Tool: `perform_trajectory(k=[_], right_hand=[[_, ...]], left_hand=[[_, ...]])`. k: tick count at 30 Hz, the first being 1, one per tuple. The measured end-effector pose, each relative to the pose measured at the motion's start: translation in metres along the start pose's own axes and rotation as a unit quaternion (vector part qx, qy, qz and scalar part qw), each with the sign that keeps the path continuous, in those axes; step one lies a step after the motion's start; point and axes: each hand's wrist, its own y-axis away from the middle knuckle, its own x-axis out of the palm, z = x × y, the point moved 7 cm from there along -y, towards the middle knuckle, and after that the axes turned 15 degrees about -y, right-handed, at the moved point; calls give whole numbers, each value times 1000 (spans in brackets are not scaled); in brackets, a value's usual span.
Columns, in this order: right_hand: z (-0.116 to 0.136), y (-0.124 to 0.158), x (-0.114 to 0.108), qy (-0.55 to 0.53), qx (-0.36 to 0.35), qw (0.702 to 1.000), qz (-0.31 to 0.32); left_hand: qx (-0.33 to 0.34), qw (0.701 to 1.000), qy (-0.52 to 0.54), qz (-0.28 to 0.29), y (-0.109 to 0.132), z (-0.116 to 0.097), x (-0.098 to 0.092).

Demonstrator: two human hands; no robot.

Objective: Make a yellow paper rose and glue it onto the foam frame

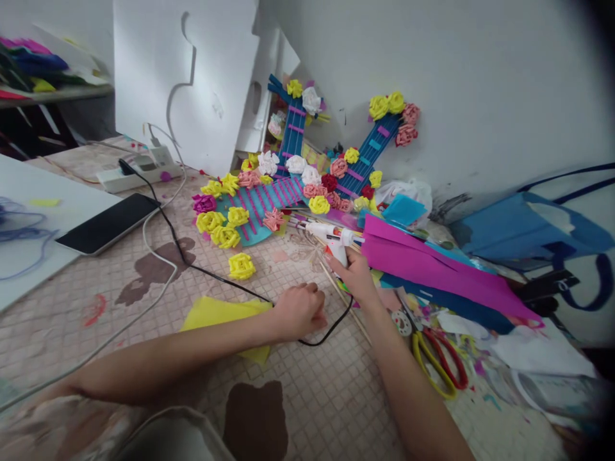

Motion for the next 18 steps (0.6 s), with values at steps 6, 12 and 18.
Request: perform_trajectory(k=[6, 12, 18], right_hand=[[-2, 0, 0, -2, 3, 1000, 0], [-3, 0, -1, -3, 0, 1000, 3], [-3, 1, 2, -3, -1, 1000, 8]], left_hand=[[-15, 1000, 13, 6, -2, 2, 9], [-12, 995, 99, -26, -1, 9, -2], [-50, 976, 188, -97, 6, 48, -31]])
